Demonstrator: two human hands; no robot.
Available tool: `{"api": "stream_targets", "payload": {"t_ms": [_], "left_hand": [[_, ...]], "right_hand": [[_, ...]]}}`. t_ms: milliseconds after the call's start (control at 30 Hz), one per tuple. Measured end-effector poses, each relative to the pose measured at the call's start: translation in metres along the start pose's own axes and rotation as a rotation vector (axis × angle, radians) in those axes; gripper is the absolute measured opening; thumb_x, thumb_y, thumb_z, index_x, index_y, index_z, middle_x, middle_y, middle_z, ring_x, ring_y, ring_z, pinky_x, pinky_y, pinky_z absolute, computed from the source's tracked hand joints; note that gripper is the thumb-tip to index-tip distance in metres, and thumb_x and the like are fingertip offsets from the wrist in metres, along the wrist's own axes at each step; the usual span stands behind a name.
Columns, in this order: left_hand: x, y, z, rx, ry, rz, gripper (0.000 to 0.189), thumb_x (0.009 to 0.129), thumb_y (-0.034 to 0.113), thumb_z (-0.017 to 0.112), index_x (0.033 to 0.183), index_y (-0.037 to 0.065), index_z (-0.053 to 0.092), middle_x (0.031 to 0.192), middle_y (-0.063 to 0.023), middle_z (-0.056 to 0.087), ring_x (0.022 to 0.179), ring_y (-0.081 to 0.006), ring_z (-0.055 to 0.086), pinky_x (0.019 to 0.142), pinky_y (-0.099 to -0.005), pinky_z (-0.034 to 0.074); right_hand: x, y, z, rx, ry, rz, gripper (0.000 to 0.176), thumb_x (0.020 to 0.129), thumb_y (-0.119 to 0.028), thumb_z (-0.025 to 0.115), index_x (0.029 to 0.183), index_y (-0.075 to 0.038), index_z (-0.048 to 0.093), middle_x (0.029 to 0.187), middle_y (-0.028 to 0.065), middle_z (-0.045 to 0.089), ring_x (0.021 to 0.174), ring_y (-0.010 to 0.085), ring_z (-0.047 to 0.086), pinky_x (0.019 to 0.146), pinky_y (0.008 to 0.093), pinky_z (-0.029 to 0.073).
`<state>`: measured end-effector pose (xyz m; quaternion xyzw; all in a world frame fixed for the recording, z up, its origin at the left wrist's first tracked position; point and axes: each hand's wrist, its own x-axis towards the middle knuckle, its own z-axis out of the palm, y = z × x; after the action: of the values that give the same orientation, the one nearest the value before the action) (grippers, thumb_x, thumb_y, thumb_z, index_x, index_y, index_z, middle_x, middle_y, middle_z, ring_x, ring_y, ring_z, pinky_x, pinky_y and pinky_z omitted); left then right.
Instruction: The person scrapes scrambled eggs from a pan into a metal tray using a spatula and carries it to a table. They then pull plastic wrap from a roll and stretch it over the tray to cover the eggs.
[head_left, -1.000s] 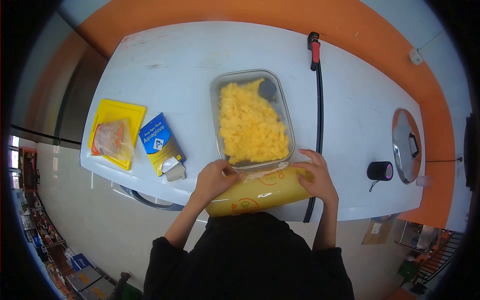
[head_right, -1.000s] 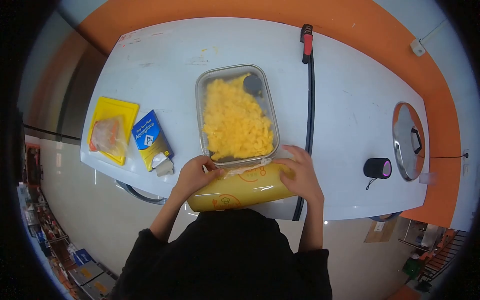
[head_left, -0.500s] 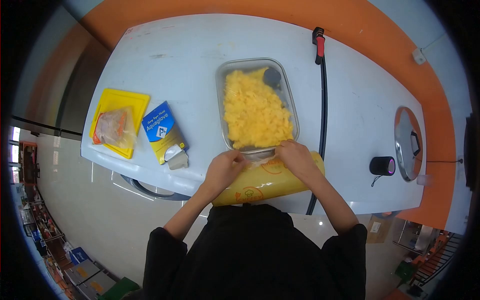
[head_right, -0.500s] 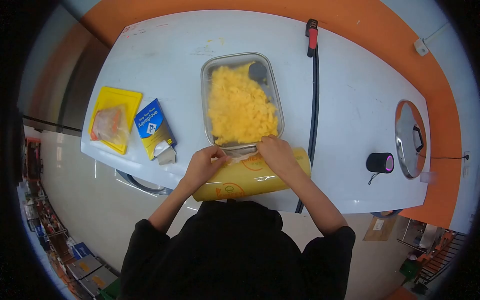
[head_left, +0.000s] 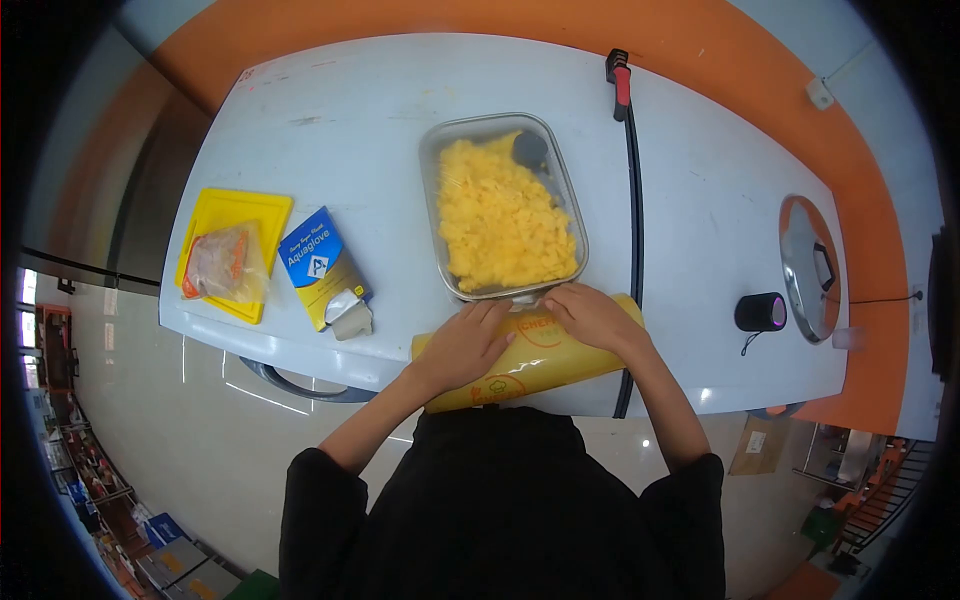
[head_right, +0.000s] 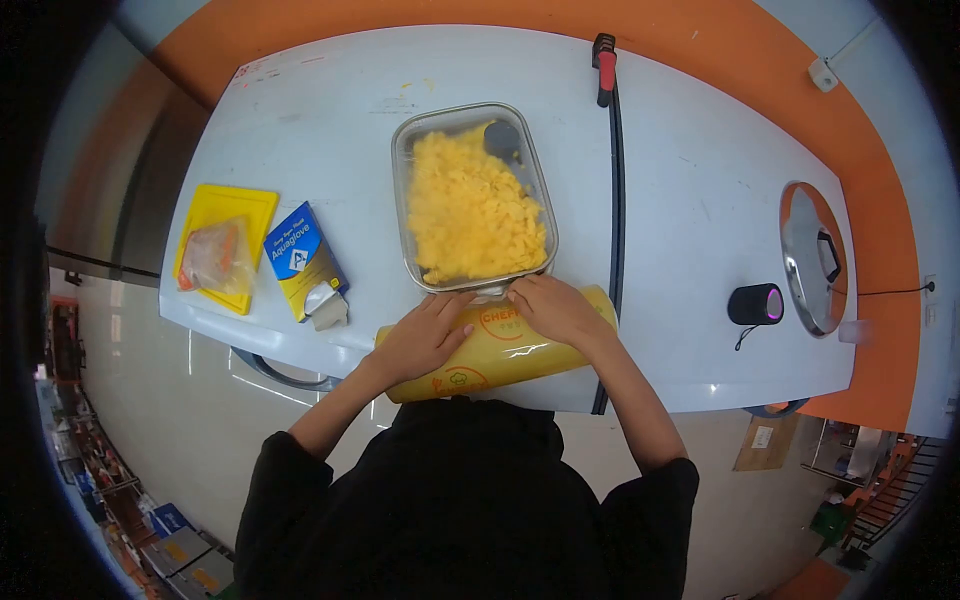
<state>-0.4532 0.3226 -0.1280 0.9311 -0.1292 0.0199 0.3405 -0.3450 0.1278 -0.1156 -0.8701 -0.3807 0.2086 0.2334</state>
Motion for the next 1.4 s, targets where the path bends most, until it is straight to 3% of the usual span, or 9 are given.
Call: {"api": "stream_targets", "payload": {"t_ms": [133,333,467,567,667,933,1067,1267,1400], "left_hand": [[0.009,-0.001,-0.012,-0.046,-0.303,-0.192,0.043,0.091,0.036,0.037,0.113,0.002,0.049,0.108,-0.0189,0.053,0.105,-0.0325,0.048,0.09,-0.0399,0.038],[0.034,0.016,-0.013,0.042,-0.429,-0.383,0.055,0.088,0.048,0.034,0.102,-0.001,0.054,0.089,-0.0206,0.059,0.089,-0.0344,0.056,0.079,-0.0434,0.044],[0.028,0.018,-0.012,0.068,-0.306,-0.404,0.053,0.088,0.048,0.034,0.098,0.0,0.054,0.084,-0.0217,0.06,0.082,-0.0349,0.058,0.076,-0.0451,0.045],[0.015,0.006,-0.022,-0.049,-0.396,-0.473,0.045,0.089,0.043,0.035,0.096,0.002,0.054,0.09,-0.0183,0.057,0.089,-0.0322,0.056,0.075,-0.0445,0.045],[-0.004,-0.01,-0.007,-0.069,-0.216,-0.182,0.035,0.09,0.033,0.037,0.101,0.005,0.054,0.096,-0.0139,0.052,0.096,-0.0292,0.051,0.078,-0.041,0.044],[0.006,0.007,0.004,0.219,-0.269,-0.305,0.032,0.089,0.03,0.039,0.096,0.005,0.058,0.099,-0.0117,0.051,0.095,-0.0285,0.049,0.078,-0.0405,0.046],[-0.001,-0.005,0.006,0.044,-0.151,-0.236,0.033,0.089,0.03,0.04,0.092,0.004,0.06,0.096,-0.0136,0.054,0.093,-0.0281,0.051,0.074,-0.0422,0.047],[0.015,0.006,0.002,0.101,-0.337,-0.279,0.043,0.088,0.036,0.039,0.086,0.002,0.064,0.092,-0.0159,0.057,0.093,-0.0297,0.051,0.074,-0.0415,0.047],[0.022,0.019,0.016,0.316,-0.355,-0.394,0.054,0.087,0.045,0.036,0.088,0.0,0.066,0.1,-0.0189,0.055,0.096,-0.0318,0.049,0.077,-0.0415,0.046]], "right_hand": [[-0.004,-0.009,-0.012,0.001,-0.132,0.193,0.037,0.088,-0.033,0.04,0.094,-0.004,0.061,0.089,0.0169,0.06,0.085,0.0317,0.056,0.083,0.0391,0.039],[0.025,-0.034,-0.004,-0.431,-0.328,0.178,0.052,0.087,-0.047,0.037,0.082,-0.005,0.066,0.071,0.0141,0.062,0.087,0.0289,0.055,0.08,0.0364,0.037],[0.017,-0.037,-0.005,-0.429,-0.344,0.196,0.056,0.087,-0.05,0.036,0.087,-0.004,0.067,0.082,0.013,0.063,0.094,0.0272,0.051,0.083,0.0371,0.035],[0.005,-0.031,0.006,-0.386,-0.156,0.192,0.059,0.082,-0.056,0.039,0.096,-0.006,0.066,0.096,0.0118,0.059,0.098,0.0261,0.045,0.084,0.0371,0.036],[-0.005,-0.029,0.006,-0.366,-0.119,0.235,0.065,0.081,-0.061,0.038,0.104,-0.006,0.064,0.102,0.0118,0.055,0.096,0.0272,0.044,0.084,0.0358,0.038],[0.004,-0.013,0.0,-0.103,-0.327,0.398,0.071,0.08,-0.067,0.033,0.102,-0.008,0.065,0.107,0.0167,0.054,0.103,0.0304,0.046,0.088,0.0377,0.041],[0.006,0.01,0.007,-0.07,-0.306,0.423,0.069,0.081,-0.066,0.033,0.101,-0.008,0.065,0.111,0.0174,0.054,0.105,0.0308,0.047,0.088,0.038,0.041],[0.01,0.006,-0.004,-0.038,-0.417,0.54,0.061,0.084,-0.058,0.037,0.099,-0.006,0.065,0.106,0.0191,0.055,0.1,0.0327,0.051,0.088,0.0382,0.041],[-0.013,0.016,0.016,0.1,-0.008,0.164,0.046,0.087,-0.043,0.042,0.093,-0.003,0.065,0.1,0.0147,0.056,0.099,0.0305,0.051,0.085,0.0385,0.042]]}}
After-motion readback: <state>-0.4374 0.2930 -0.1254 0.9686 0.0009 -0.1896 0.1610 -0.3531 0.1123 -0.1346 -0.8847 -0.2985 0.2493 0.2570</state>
